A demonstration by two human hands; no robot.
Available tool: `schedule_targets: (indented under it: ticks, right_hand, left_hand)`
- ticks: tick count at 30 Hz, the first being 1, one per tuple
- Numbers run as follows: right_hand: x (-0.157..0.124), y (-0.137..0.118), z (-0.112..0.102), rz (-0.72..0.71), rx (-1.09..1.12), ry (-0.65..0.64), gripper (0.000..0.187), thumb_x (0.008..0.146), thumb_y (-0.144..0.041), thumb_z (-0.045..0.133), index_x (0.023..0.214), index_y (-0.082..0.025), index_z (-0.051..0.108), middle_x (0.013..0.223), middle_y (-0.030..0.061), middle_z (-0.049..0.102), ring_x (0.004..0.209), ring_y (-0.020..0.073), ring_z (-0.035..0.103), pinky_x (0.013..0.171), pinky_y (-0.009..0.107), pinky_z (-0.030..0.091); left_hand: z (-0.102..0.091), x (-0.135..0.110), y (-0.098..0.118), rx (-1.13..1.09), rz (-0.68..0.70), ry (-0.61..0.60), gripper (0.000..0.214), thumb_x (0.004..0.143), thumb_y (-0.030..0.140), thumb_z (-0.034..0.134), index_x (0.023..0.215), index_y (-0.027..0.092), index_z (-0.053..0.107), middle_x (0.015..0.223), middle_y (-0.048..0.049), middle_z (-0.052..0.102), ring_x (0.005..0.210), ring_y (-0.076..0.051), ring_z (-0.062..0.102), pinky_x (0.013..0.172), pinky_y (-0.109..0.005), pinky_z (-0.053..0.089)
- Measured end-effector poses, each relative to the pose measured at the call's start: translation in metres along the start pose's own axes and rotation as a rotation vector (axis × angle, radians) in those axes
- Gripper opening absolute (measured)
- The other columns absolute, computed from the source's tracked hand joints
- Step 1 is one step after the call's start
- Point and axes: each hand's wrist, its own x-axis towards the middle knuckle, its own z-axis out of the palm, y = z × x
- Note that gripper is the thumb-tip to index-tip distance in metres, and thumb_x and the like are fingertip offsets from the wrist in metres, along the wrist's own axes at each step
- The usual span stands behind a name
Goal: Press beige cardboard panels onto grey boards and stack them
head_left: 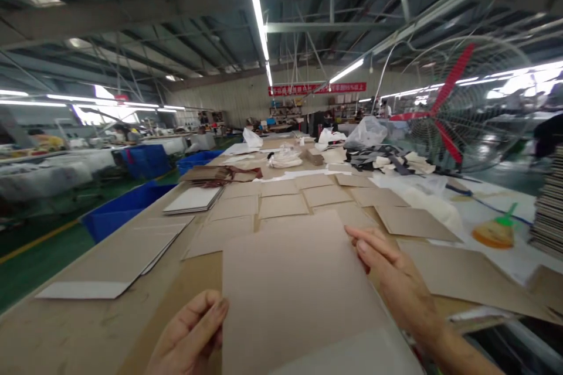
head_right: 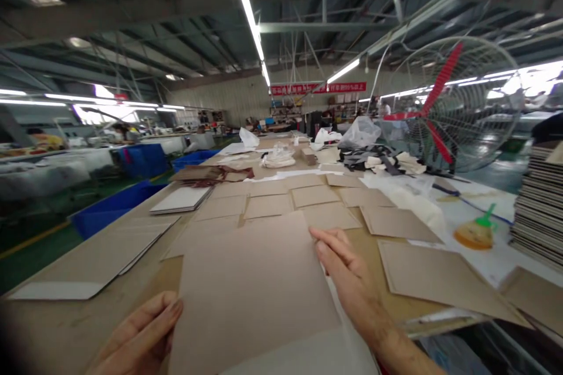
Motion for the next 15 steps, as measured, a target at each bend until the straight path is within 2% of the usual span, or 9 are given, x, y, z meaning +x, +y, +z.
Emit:
schedule_targets:
  ticks: [3,5,7,10,12,15]
  right_hand:
    - [-0.001,0.000,0.004,0.014,-0.101,0.042,0.038,0.089,-0.047,0.057,0.116,-0.023,0.070,0.104,0.0045,0.060,0.097,0.0212,0.056,0.081,0.028,0.046]
    - [-0.003,0.001,0.005,0.057,-0.139,0.090,0.043,0.083,-0.049,0.062,0.115,-0.022,0.071,0.097,0.0038,0.064,0.090,0.0210,0.060,0.080,0.028,0.048]
    - [-0.008,0.005,0.004,0.149,-0.164,0.128,0.049,0.079,-0.052,0.064,0.116,-0.021,0.070,0.088,0.0029,0.065,0.077,0.0198,0.061,0.070,0.027,0.051]
    - [-0.024,0.016,-0.008,0.279,-0.197,0.134,0.056,0.074,-0.057,0.066,0.119,-0.023,0.069,0.089,0.0028,0.068,0.074,0.0201,0.064,0.063,0.026,0.052]
    - [-0.039,0.028,-0.021,0.366,-0.226,0.079,0.057,0.073,-0.060,0.067,0.120,-0.027,0.069,0.092,0.0023,0.070,0.076,0.0208,0.066,0.062,0.025,0.054]
    - [-0.063,0.047,-0.039,0.426,-0.279,0.018,0.053,0.073,-0.061,0.068,0.116,-0.031,0.071,0.092,0.0019,0.071,0.077,0.0217,0.068,0.063,0.024,0.056]
  left_hand:
    - [0.008,-0.004,-0.003,-0.009,-0.011,-0.019,0.043,0.060,0.055,0.081,0.059,0.019,0.057,0.056,0.0040,0.050,0.053,-0.010,0.042,0.052,-0.019,0.040]
    - [0.012,-0.005,-0.008,-0.031,-0.022,-0.009,0.045,0.062,0.055,0.080,0.059,0.019,0.055,0.055,0.0047,0.048,0.051,-0.008,0.040,0.050,-0.018,0.037]
    - [0.016,-0.005,-0.017,-0.039,-0.044,0.026,0.045,0.062,0.056,0.080,0.063,0.018,0.056,0.053,0.0055,0.048,0.048,-0.007,0.038,0.047,-0.016,0.034]
    - [0.022,-0.007,-0.030,-0.004,-0.030,0.097,0.045,0.061,0.054,0.082,0.087,0.021,0.064,0.054,0.0073,0.051,0.046,-0.006,0.039,0.045,-0.016,0.031]
    - [0.024,-0.011,-0.037,0.051,0.014,0.111,0.053,0.060,0.053,0.082,0.102,0.023,0.067,0.054,0.0080,0.050,0.046,-0.007,0.040,0.046,-0.017,0.032]
    - [0.022,-0.018,-0.046,0.168,-0.003,0.061,0.054,0.062,0.055,0.079,0.106,0.025,0.073,0.055,0.0062,0.050,0.049,-0.008,0.042,0.048,-0.019,0.036]
